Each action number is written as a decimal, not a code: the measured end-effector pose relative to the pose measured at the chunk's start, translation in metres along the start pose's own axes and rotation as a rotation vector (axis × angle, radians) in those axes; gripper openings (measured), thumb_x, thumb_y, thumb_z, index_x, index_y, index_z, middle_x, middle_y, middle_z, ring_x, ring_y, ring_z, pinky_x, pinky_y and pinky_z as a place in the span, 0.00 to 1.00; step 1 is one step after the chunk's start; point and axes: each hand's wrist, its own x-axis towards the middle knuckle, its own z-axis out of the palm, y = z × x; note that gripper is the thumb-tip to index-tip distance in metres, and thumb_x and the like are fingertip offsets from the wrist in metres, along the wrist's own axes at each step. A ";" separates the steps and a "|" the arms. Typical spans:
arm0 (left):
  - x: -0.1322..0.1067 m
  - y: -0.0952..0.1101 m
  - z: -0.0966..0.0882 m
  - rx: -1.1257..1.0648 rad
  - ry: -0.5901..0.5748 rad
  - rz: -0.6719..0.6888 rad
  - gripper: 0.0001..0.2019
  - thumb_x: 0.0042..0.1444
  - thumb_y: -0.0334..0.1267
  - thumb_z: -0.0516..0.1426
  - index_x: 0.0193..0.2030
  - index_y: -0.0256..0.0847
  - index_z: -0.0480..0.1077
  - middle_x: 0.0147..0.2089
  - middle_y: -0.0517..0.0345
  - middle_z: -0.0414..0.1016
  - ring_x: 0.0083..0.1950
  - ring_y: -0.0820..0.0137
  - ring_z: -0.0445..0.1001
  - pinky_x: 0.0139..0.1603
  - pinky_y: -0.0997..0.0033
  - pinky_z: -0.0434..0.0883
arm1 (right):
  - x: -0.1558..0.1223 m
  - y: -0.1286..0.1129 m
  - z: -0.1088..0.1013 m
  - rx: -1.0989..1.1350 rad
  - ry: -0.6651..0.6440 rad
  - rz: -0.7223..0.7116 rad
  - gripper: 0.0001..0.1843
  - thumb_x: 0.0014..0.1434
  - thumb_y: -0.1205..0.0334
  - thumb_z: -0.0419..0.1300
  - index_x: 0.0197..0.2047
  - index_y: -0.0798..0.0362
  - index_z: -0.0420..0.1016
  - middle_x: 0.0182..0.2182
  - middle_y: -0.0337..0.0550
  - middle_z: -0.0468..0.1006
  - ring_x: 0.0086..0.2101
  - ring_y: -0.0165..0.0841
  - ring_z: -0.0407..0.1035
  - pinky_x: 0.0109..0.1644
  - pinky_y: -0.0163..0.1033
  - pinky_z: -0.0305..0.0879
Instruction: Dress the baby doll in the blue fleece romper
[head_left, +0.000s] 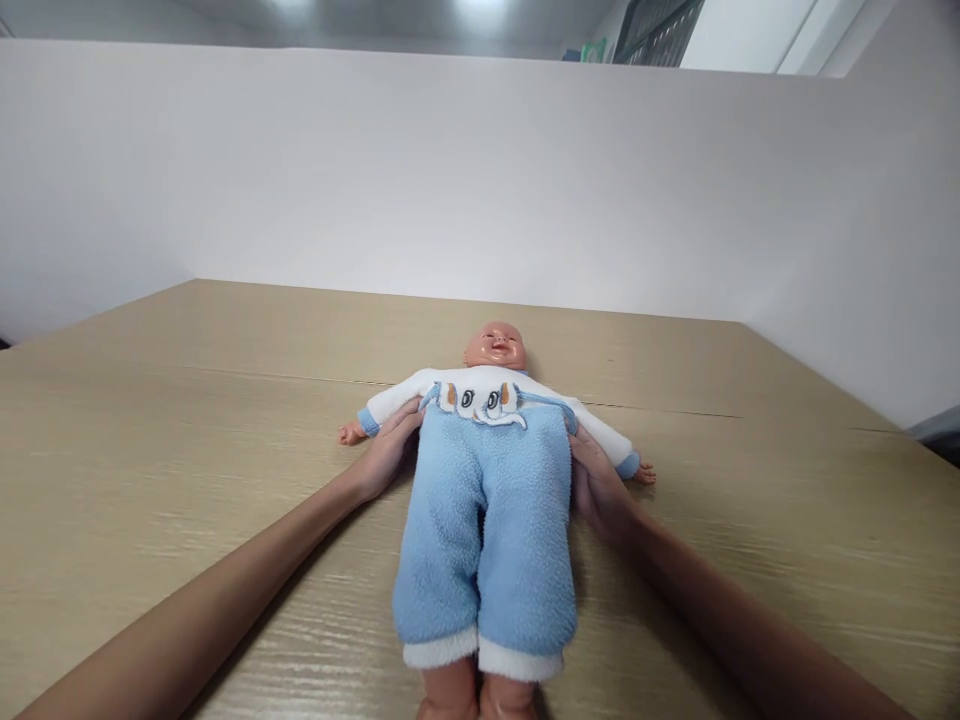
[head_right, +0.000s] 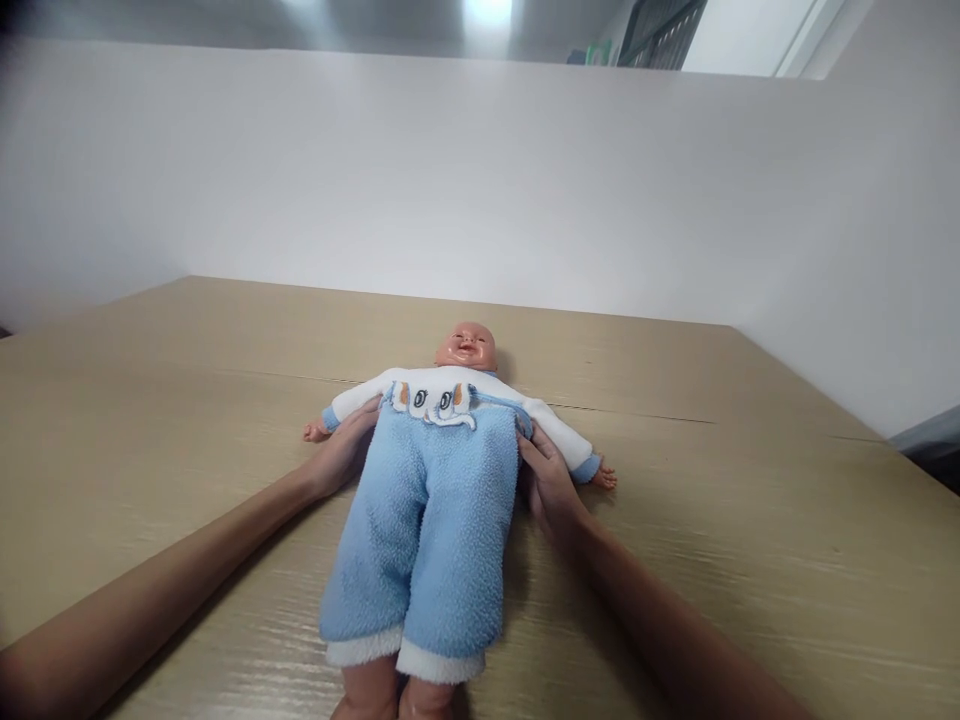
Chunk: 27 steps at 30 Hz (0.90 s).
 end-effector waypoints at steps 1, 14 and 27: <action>0.000 0.002 -0.001 0.070 -0.022 0.031 0.12 0.65 0.51 0.64 0.41 0.45 0.78 0.47 0.53 0.79 0.57 0.55 0.71 0.65 0.62 0.62 | 0.000 0.000 0.000 -0.002 -0.005 -0.011 0.22 0.55 0.47 0.78 0.51 0.42 0.85 0.50 0.37 0.88 0.61 0.44 0.76 0.68 0.47 0.69; -0.007 0.020 0.001 0.348 -0.117 0.238 0.14 0.71 0.51 0.58 0.39 0.44 0.68 0.42 0.56 0.66 0.46 0.60 0.63 0.52 0.64 0.62 | -0.002 -0.004 -0.013 -0.314 -0.037 -0.165 0.14 0.62 0.44 0.73 0.42 0.45 0.84 0.39 0.37 0.83 0.44 0.40 0.73 0.57 0.41 0.68; -0.004 0.012 -0.012 0.629 -0.192 0.230 0.16 0.73 0.53 0.55 0.41 0.44 0.73 0.42 0.54 0.73 0.47 0.57 0.67 0.53 0.60 0.63 | 0.003 -0.011 -0.041 -0.880 -0.141 -0.300 0.10 0.67 0.54 0.63 0.34 0.45 0.79 0.34 0.40 0.78 0.40 0.44 0.67 0.53 0.48 0.63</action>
